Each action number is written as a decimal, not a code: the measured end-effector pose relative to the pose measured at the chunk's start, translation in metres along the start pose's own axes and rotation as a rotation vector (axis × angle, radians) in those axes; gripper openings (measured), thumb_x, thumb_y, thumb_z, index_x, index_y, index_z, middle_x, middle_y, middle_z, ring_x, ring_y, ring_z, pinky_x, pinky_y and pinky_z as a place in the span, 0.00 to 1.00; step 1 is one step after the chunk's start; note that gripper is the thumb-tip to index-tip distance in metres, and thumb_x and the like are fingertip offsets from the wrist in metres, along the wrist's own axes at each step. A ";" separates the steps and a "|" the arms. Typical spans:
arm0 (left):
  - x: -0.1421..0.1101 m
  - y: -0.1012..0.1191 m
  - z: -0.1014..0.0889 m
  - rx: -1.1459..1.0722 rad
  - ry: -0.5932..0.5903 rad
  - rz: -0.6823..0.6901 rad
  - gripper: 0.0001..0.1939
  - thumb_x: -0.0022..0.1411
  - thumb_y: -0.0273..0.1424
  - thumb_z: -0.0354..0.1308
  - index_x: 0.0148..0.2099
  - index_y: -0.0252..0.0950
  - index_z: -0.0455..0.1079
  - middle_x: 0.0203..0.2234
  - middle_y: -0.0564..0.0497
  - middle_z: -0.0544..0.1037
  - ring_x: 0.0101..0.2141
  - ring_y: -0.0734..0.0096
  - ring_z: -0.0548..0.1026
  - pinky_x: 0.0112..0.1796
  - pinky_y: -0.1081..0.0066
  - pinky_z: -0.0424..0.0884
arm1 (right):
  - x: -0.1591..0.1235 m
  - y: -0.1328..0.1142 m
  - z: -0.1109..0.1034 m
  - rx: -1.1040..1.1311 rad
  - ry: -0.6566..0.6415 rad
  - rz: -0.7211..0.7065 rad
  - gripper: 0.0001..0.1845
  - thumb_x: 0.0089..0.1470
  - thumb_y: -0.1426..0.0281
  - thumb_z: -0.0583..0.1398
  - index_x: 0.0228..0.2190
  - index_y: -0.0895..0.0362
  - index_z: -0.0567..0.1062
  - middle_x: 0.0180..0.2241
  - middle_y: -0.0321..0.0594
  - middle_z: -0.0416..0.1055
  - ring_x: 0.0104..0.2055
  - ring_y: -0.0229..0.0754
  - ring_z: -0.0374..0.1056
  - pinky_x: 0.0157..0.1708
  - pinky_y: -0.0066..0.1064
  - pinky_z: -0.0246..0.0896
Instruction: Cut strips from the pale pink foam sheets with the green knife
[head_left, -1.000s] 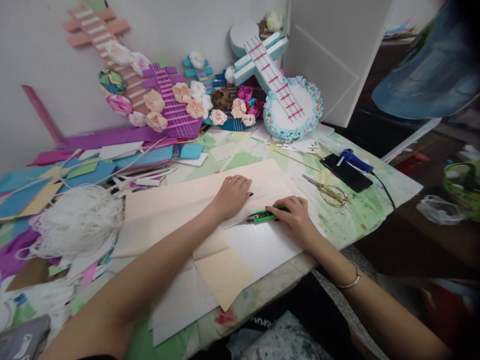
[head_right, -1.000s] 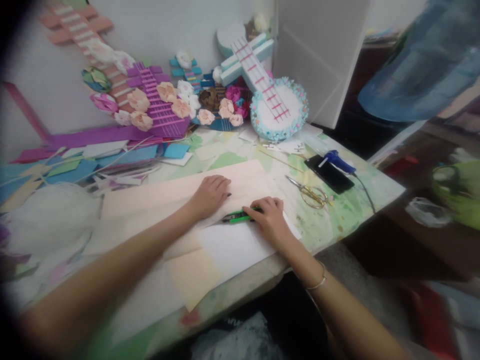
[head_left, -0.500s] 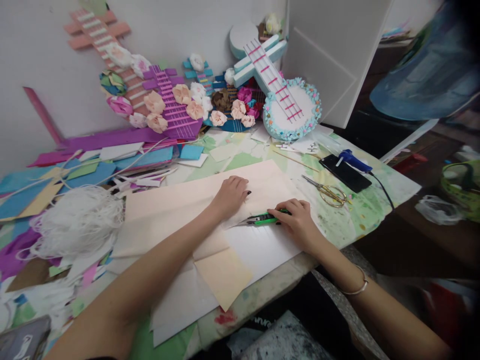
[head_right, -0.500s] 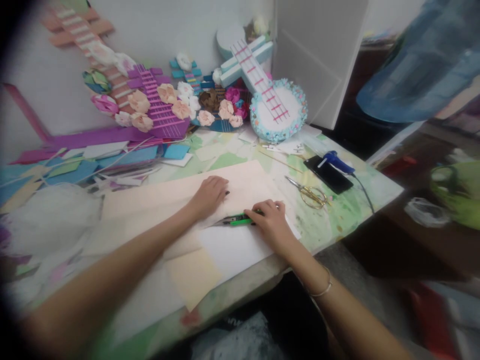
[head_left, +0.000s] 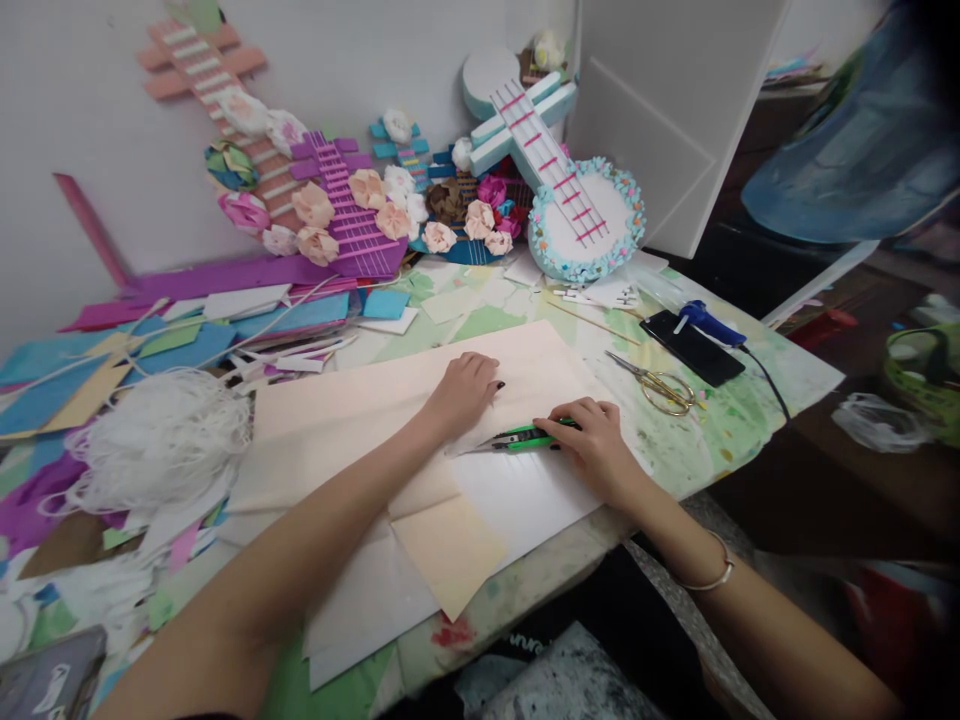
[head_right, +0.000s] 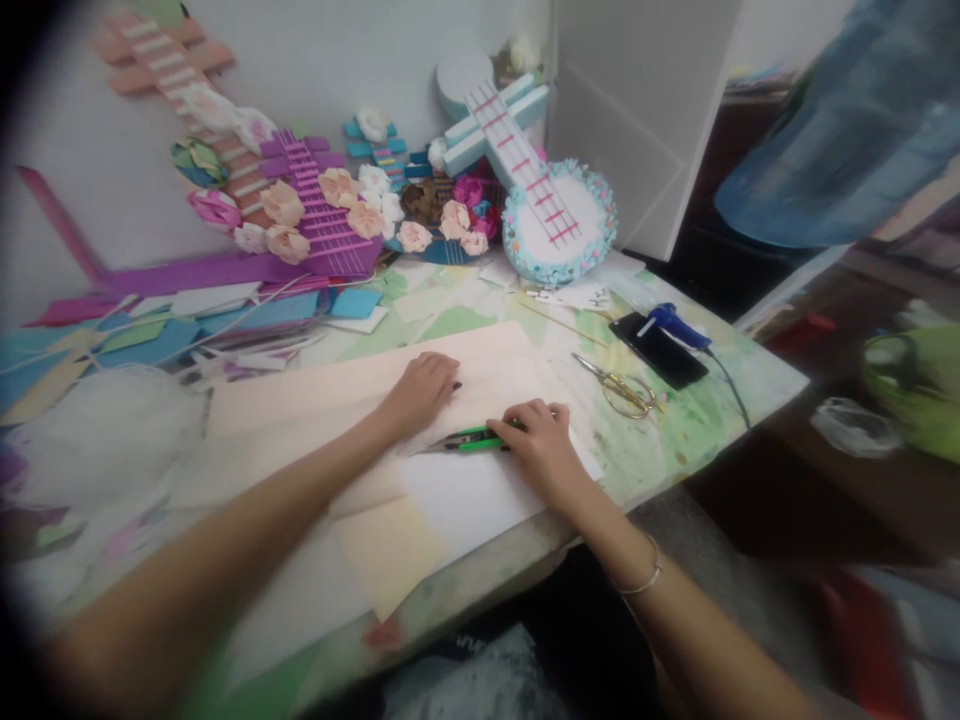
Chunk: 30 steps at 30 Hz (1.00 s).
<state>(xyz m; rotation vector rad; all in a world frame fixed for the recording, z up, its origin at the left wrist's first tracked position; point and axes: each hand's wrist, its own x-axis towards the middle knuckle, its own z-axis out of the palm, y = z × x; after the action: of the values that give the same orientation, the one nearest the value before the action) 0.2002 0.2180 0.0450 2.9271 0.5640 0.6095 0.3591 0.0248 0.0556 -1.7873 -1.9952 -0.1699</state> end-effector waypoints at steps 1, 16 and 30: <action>0.000 0.000 0.000 0.001 0.000 0.000 0.16 0.70 0.30 0.43 0.53 0.29 0.64 0.47 0.39 0.72 0.50 0.54 0.65 0.49 0.57 0.63 | -0.001 0.000 0.000 0.002 0.001 0.001 0.18 0.61 0.78 0.54 0.46 0.49 0.76 0.42 0.44 0.72 0.44 0.46 0.62 0.42 0.43 0.46; 0.001 0.002 0.000 0.026 0.003 -0.001 0.14 0.69 0.29 0.44 0.52 0.30 0.65 0.46 0.39 0.73 0.49 0.54 0.66 0.49 0.58 0.63 | -0.002 0.000 0.003 0.020 0.027 0.013 0.16 0.59 0.78 0.56 0.45 0.52 0.76 0.41 0.43 0.73 0.43 0.45 0.63 0.41 0.41 0.46; 0.001 -0.001 0.001 -0.003 -0.011 0.003 0.15 0.69 0.30 0.44 0.53 0.29 0.64 0.46 0.37 0.73 0.49 0.53 0.66 0.48 0.56 0.64 | -0.004 -0.001 0.003 0.031 0.035 0.018 0.15 0.59 0.78 0.56 0.44 0.53 0.77 0.41 0.44 0.73 0.43 0.46 0.63 0.40 0.41 0.46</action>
<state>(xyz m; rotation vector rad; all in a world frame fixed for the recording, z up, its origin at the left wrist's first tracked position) 0.2012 0.2192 0.0442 2.9275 0.5565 0.5936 0.3574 0.0224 0.0521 -1.7704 -1.9467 -0.1626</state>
